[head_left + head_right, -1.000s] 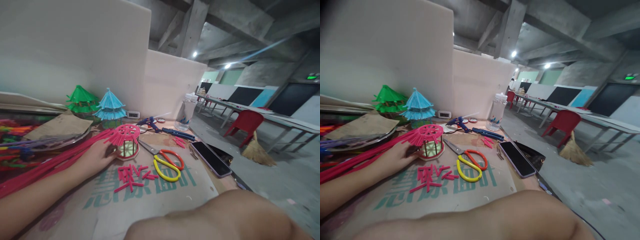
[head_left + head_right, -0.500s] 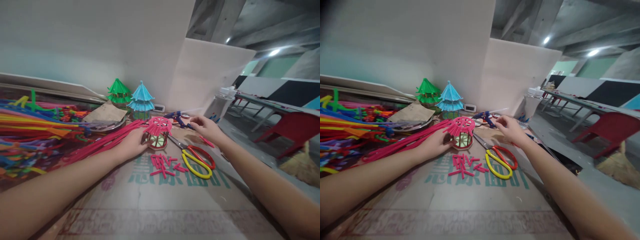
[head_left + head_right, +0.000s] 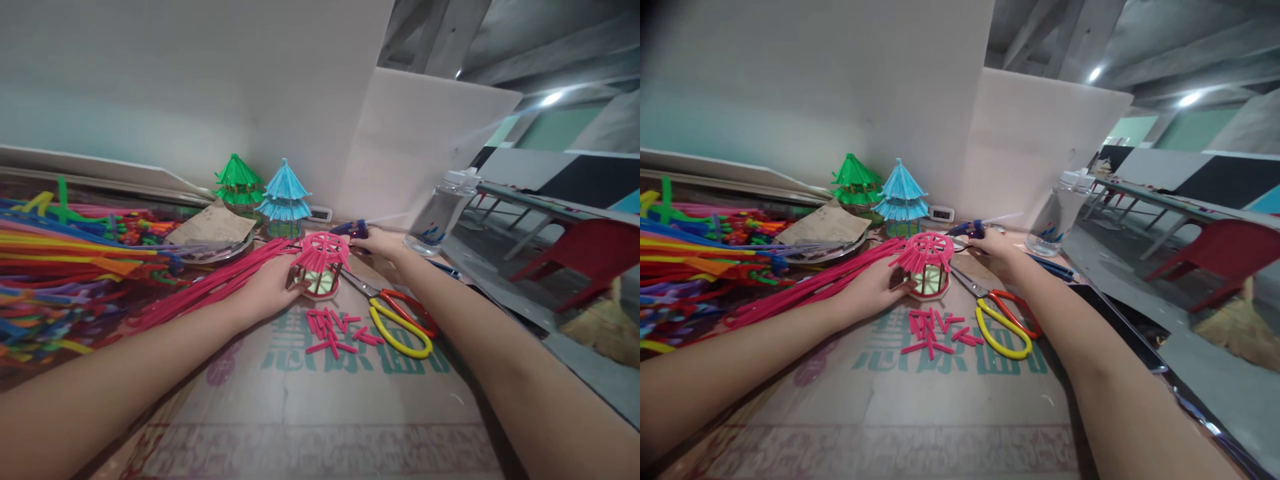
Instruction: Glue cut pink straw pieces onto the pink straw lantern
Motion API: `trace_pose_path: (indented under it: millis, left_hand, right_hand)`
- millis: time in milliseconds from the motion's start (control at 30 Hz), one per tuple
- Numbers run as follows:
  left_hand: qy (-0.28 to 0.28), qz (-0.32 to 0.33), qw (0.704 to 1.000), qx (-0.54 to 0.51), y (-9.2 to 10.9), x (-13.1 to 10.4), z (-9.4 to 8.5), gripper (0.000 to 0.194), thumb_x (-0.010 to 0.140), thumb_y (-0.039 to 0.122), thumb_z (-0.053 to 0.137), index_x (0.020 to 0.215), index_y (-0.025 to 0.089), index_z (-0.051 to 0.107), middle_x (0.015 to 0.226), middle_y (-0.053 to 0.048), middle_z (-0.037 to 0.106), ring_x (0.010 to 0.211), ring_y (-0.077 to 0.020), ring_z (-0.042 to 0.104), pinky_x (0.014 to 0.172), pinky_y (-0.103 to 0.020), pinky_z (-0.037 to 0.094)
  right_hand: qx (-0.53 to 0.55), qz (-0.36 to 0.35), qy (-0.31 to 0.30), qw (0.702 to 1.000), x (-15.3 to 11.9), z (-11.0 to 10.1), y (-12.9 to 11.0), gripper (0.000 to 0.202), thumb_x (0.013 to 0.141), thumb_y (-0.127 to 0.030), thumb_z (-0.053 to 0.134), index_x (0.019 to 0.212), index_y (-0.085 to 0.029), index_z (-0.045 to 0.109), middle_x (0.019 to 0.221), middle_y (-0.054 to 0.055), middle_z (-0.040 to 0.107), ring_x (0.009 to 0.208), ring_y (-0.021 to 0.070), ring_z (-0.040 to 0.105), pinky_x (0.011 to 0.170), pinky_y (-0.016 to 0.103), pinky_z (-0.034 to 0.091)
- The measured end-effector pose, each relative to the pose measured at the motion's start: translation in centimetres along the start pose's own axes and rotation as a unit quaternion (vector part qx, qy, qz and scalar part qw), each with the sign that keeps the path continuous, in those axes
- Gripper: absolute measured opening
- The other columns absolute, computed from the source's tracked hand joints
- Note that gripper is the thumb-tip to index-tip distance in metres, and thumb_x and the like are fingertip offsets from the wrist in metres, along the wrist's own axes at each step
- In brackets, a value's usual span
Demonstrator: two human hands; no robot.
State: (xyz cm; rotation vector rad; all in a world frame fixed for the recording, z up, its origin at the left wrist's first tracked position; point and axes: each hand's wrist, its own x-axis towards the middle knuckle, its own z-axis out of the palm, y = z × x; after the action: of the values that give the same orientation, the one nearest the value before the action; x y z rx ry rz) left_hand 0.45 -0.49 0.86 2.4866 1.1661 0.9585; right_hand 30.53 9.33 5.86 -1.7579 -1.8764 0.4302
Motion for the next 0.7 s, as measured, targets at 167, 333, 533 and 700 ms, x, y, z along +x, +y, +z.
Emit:
trace_pose_path:
  millis: [167, 333, 533, 700]
  left_hand:
    - [0.007, -0.005, 1.000, -0.009, 0.2, 0.0, -0.1, 0.027, 0.093, 0.036, 0.065, 0.113, 0.018, 0.067, 0.110, -0.013, 0.073, 0.106, -0.0322, 0.069, 0.094, -0.046, 0.055]
    - [-0.006, 0.007, 1.000, -0.024, -0.1, 0.0, -0.1, 0.033, 0.094, 0.036, 0.064, 0.121, 0.018, 0.067, 0.119, -0.014, 0.072, 0.114, -0.0327, 0.067, 0.102, -0.049, 0.053]
    - [0.024, -0.012, 0.999, -0.030, -0.3, 0.0, 0.1, 0.045, 0.096, 0.049, 0.062, 0.129, 0.018, 0.063, 0.124, -0.016, 0.071, 0.118, -0.0344, 0.067, 0.106, -0.049, 0.051]
    - [0.027, -0.042, 0.999, -0.006, -0.3, -0.1, -0.1, 0.037, 0.095, 0.045, 0.062, 0.121, 0.018, 0.065, 0.115, -0.014, 0.073, 0.108, -0.0329, 0.069, 0.096, -0.046, 0.055]
  right_hand:
    - [0.021, 0.016, 0.025, 0.999, -0.5, 0.5, -1.0, 0.011, 0.084, -0.020, 0.076, 0.091, -0.011, 0.075, 0.085, 0.014, 0.080, 0.081, 0.0243, 0.073, 0.071, 0.029, 0.053]
    - [0.094, -0.003, 0.045, 0.995, -2.8, -1.4, -1.6, 0.025, 0.091, -0.035, 0.071, 0.099, -0.012, 0.076, 0.094, 0.017, 0.081, 0.083, 0.0243, 0.077, 0.068, 0.028, 0.052]
    - [0.241, -0.053, 0.131, 0.960, -9.1, -2.2, -2.8, 0.037, 0.090, -0.051, 0.067, 0.105, -0.017, 0.069, 0.111, 0.014, 0.080, 0.079, 0.0216, 0.077, 0.069, 0.029, 0.057]
    - [0.278, -0.121, 0.161, 0.939, -14.3, -1.3, -3.7, 0.028, 0.088, -0.047, 0.070, 0.101, -0.022, 0.069, 0.106, 0.008, 0.079, 0.073, 0.0179, 0.073, 0.067, 0.029, 0.056]
